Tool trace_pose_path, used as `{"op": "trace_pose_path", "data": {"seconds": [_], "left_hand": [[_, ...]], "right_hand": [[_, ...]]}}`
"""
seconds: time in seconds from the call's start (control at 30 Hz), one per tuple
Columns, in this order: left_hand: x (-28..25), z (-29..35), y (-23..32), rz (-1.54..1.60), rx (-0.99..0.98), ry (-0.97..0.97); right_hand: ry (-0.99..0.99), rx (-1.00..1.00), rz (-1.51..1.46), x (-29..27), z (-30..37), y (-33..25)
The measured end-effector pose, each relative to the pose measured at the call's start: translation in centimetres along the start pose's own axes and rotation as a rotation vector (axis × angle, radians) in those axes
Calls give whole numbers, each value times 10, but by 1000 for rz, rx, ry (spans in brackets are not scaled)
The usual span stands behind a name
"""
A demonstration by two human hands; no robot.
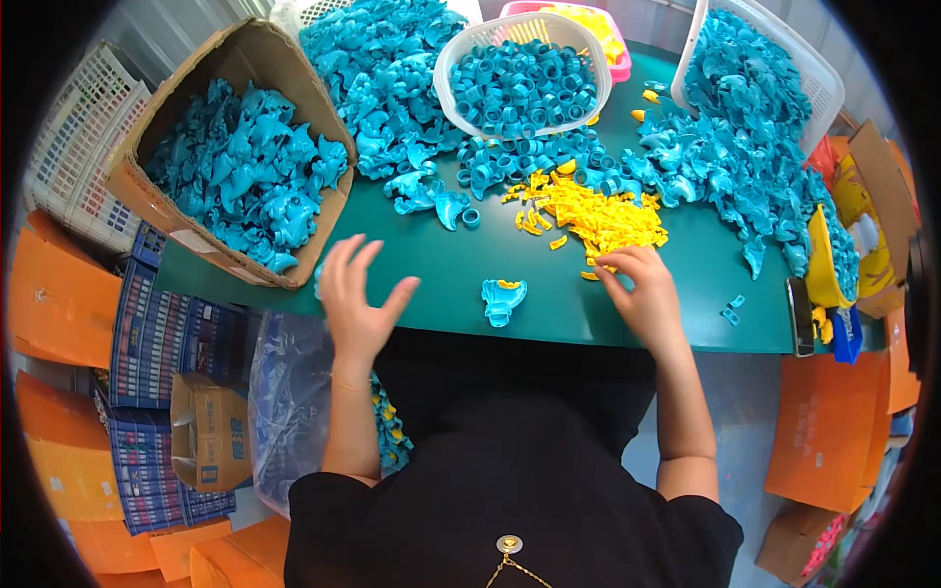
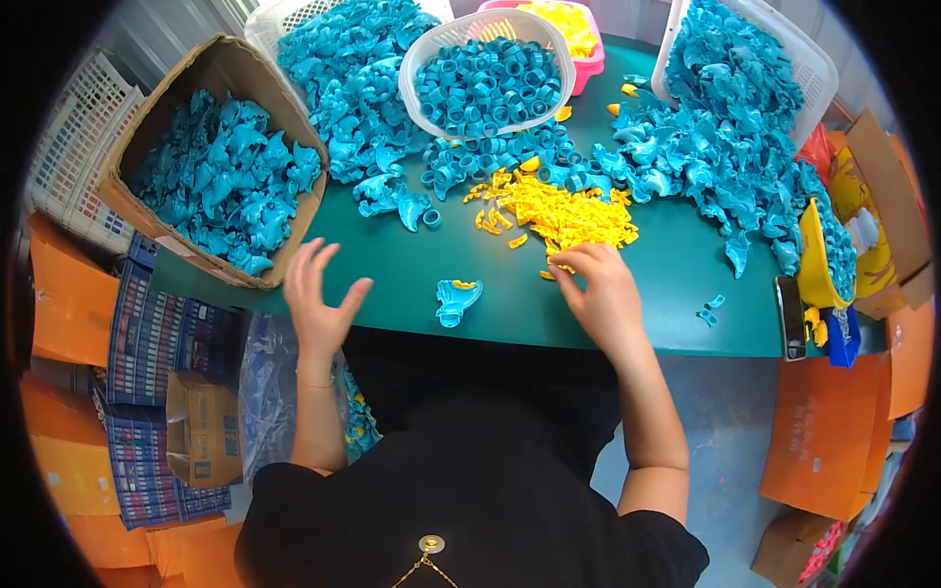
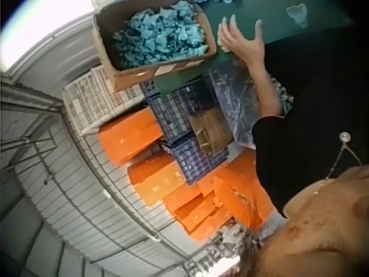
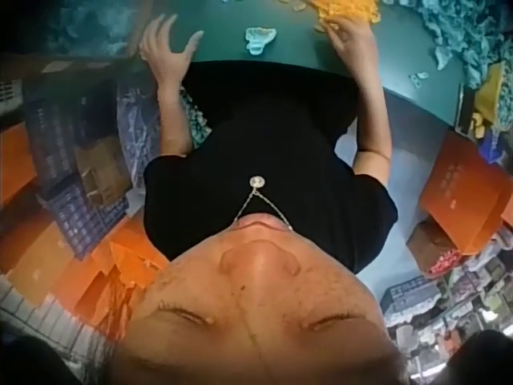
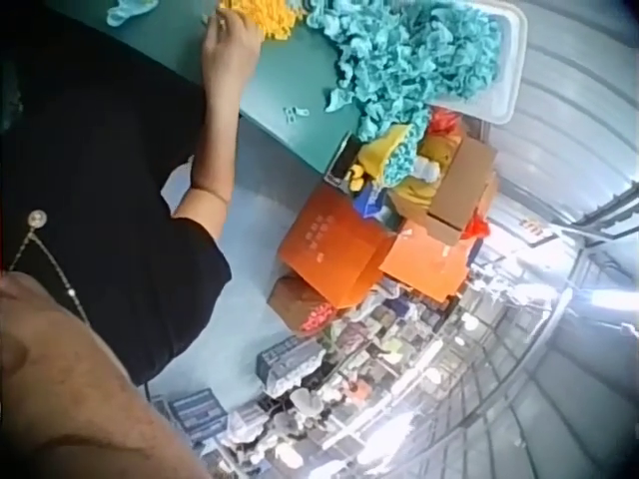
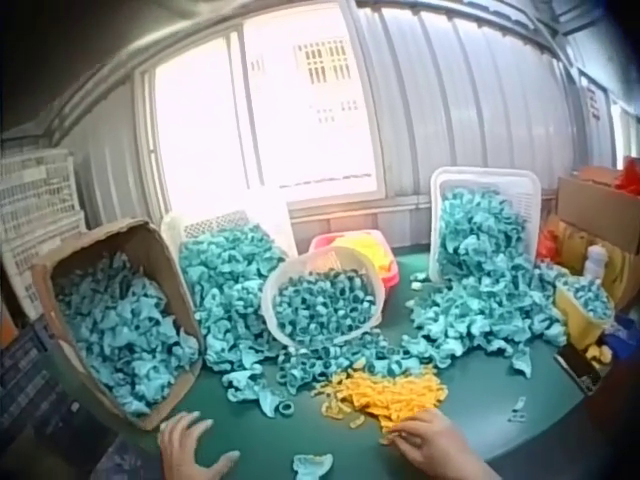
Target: Assembling small plastic toy figurines from component parts.
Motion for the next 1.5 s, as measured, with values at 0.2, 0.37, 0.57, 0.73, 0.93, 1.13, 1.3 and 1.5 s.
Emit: {"op": "trace_pose_path", "data": {"seconds": [0.2,0.37,0.57,0.73,0.93,1.13,1.3,1.5], "left_hand": [[18,-4,60,555,110,-476],[39,-4,74,605,133,-542],[43,6,85,639,107,-496],[51,9,85,674,149,-454],[50,14,82,678,129,-450],[54,17,79,692,128,-454],[51,15,73,726,170,-523],[50,10,72,805,171,-634]], "right_hand": [[-110,-42,52,2,-32,-2],[-216,-72,129,14,-75,7],[-326,-66,216,70,-119,-3],[-354,10,487,94,-133,7],[-325,-97,401,85,-128,1],[-321,-15,-223,53,-93,-41],[-506,32,-417,47,-48,-43],[-524,158,-683,56,-21,-41]]}}
Point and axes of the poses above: each hand's wrist, its own z-axis away from the middle knuckle, its own x-axis out of the palm, y = z × x, the point moved 2 cm from there along -z, towards the middle knuckle, and after that the axes turned 2 degrees about -y, right-handed, at the moved point
